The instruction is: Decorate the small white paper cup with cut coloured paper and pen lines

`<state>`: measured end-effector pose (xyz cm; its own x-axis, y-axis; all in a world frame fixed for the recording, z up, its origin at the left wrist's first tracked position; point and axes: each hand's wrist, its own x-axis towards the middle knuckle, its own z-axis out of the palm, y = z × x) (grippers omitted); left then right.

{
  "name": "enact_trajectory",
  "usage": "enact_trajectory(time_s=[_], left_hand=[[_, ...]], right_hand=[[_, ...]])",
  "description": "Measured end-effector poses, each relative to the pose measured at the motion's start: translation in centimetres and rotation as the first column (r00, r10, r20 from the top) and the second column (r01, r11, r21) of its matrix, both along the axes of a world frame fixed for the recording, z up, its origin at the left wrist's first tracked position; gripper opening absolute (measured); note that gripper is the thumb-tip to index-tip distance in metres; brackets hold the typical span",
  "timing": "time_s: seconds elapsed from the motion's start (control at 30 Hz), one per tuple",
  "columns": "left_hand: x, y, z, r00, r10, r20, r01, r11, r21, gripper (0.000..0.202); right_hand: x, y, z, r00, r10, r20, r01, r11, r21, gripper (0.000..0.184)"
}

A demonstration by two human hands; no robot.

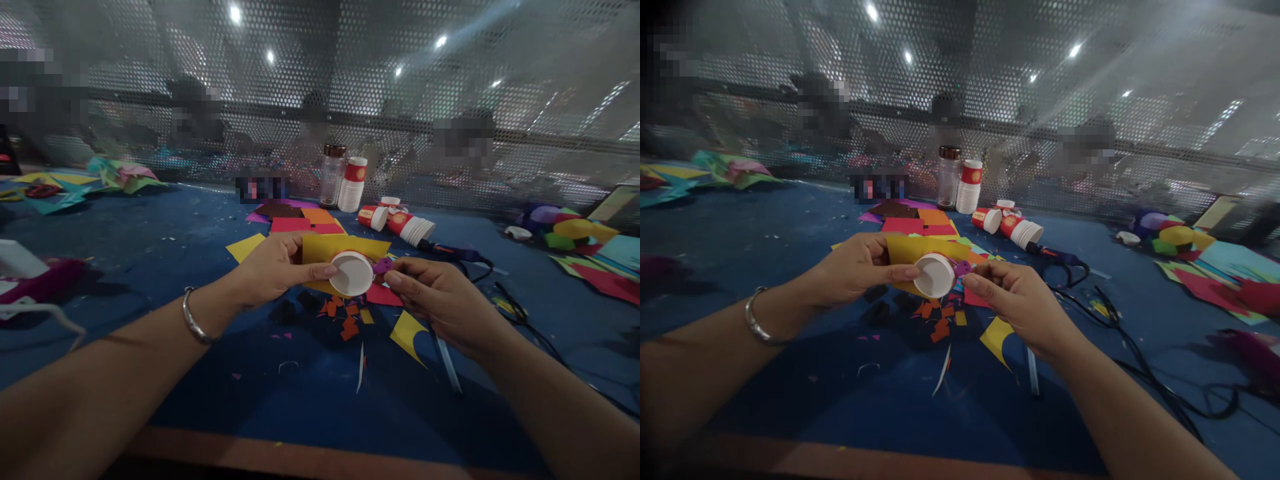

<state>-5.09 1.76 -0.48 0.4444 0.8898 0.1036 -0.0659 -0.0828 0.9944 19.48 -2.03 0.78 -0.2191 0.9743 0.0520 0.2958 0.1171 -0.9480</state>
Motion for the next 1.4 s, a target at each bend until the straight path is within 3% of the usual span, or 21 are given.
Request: enact_trajectory(time_s=[0.3, 0.57, 0.73, 1.07, 1.4], left_hand=[[0.18, -0.10, 0.03, 0.995, -0.088, 0.043, 0.090, 0.995, -0.046, 0.030], [0.04, -0.25, 0.11, 0.988, -0.077, 0.135, 0.091, 0.990, -0.106, 0.029], [0.00, -0.11, 0.20, 0.981, -0.076, 0.177, 0.100, 0.986, -0.130, 0.029], [0.14, -0.25, 0.11, 0.982, -0.076, 0.173, 0.094, 0.990, -0.100, 0.026], [-0.29, 0.25, -0.08, 0.983, -0.140, 0.123, 0.141, 0.990, -0.003, 0.024]], right_hand=[[-0.13, -0.06, 0.25, 1.000, 0.018, -0.015, -0.019, 0.996, -0.083, 0.051], [-0.14, -0.28, 0.39, 0.995, 0.076, -0.059, -0.082, 0.992, -0.093, 0.049], [0.19, -0.31, 0.24, 0.980, 0.113, -0.162, -0.141, 0.976, -0.169, 0.053], [0.20, -0.28, 0.09, 0.979, 0.146, -0.141, -0.156, 0.986, -0.063, 0.048], [0.24, -0.43, 0.24, 0.979, 0.172, -0.114, -0.180, 0.982, -0.064, 0.048]])
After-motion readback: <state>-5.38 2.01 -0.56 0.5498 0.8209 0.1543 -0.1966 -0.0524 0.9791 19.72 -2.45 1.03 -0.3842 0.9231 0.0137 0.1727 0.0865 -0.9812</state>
